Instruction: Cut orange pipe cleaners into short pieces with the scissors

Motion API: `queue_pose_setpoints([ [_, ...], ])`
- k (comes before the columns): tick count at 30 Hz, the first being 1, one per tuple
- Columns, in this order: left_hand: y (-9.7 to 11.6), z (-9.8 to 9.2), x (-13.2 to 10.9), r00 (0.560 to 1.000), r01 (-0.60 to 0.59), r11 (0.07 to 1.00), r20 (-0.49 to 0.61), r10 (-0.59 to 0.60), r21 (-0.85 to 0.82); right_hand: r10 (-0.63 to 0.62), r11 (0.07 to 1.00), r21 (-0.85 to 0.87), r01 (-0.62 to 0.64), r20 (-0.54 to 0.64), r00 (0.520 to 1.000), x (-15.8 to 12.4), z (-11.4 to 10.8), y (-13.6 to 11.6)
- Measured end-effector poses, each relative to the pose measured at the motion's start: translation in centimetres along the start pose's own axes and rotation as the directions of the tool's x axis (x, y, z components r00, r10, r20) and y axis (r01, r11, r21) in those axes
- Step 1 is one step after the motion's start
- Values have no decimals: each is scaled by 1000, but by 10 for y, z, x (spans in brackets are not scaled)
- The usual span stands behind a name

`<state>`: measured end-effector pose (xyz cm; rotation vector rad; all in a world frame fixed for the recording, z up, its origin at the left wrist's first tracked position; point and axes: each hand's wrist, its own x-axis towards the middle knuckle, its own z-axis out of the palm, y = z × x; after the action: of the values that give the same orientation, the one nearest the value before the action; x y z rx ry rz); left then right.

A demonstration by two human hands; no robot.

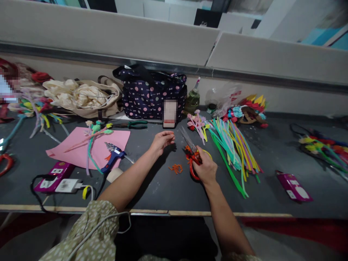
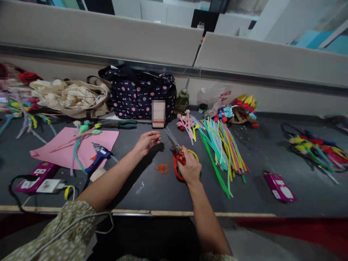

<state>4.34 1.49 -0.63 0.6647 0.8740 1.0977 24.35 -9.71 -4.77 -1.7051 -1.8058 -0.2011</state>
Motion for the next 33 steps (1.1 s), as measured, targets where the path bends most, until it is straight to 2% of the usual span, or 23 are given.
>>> queue_pose_setpoints([
  [17,-2,2,0,999,33,999,-2,-33,25,10,1000,-11,-10,21,1000,0,0,-1],
  [33,-2,0,0,1000,-8,1000,19,8,8,10,1000,0,-10,34,999,-1,1,0],
])
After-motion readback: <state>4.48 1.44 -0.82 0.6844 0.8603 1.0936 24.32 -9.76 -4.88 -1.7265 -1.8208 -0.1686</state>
